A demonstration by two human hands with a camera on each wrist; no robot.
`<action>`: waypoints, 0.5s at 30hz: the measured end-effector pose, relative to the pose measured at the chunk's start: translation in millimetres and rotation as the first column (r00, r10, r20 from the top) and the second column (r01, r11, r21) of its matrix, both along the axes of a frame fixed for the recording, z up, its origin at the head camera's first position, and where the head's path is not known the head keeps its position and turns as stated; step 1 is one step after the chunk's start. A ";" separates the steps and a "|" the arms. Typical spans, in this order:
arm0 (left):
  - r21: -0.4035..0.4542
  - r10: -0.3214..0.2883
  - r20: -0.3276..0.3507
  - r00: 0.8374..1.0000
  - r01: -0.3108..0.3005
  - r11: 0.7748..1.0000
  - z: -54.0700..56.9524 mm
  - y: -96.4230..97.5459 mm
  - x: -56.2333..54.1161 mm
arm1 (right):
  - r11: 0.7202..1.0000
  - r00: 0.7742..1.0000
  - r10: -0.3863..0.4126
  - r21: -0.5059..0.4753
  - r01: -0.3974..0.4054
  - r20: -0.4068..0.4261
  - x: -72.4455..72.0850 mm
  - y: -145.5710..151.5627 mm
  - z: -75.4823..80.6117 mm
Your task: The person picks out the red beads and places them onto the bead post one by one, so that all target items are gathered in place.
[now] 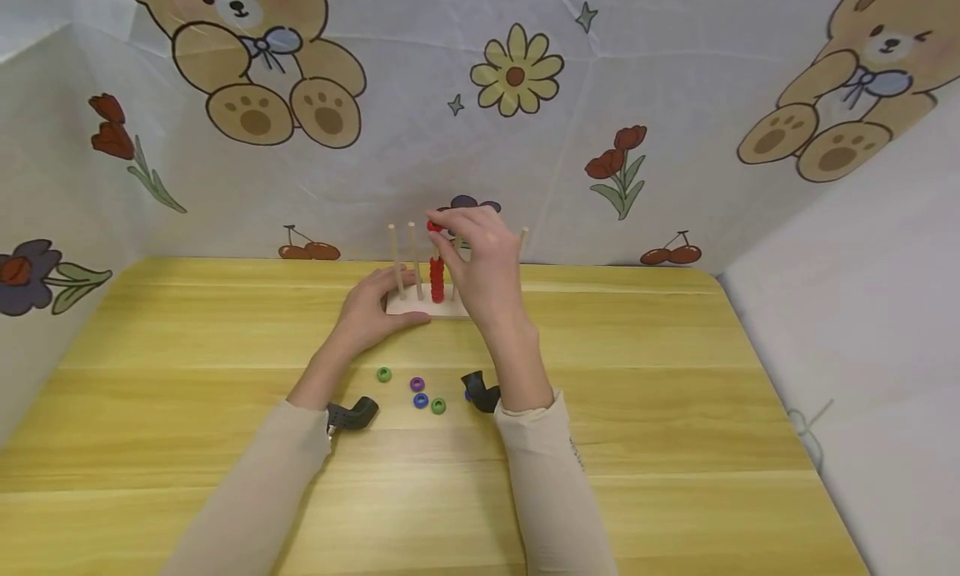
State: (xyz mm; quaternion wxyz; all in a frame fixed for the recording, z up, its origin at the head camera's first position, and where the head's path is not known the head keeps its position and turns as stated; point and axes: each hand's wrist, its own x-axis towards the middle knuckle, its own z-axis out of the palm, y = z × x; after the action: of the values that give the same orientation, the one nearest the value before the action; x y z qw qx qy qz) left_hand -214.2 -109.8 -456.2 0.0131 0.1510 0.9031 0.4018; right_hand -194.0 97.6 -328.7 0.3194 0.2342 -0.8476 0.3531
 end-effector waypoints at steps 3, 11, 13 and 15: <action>0.001 -0.004 -0.004 1.000 0.004 1.000 0.9 0.6 0.1 | 1.000 1.000 -0.010 0.025 0.009 0.029 0.6 -1.0 -1.4; -0.009 -0.010 0.000 1.000 0.010 1.000 -2.3 4.5 0.8 | 1.000 1.000 0.002 0.019 -0.002 -0.004 6.9 8.8 -2.6; -0.007 -0.010 0.005 1.000 0.010 1.000 -4.1 4.7 0.6 | 1.000 1.000 -0.003 -0.015 0.003 -0.026 8.7 16.1 -2.5; -0.003 -0.010 0.012 1.000 0.010 1.000 -5.6 4.3 0.3 | 0.998 0.999 -0.018 -0.066 0.016 -0.030 10.0 24.8 -3.3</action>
State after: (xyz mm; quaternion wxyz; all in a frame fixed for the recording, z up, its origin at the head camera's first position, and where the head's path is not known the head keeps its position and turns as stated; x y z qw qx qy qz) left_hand -213.9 -105.5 -461.8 0.0206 0.1531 0.9028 0.4014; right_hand -184.1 122.4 -332.0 0.3428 0.2220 -0.8326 0.3743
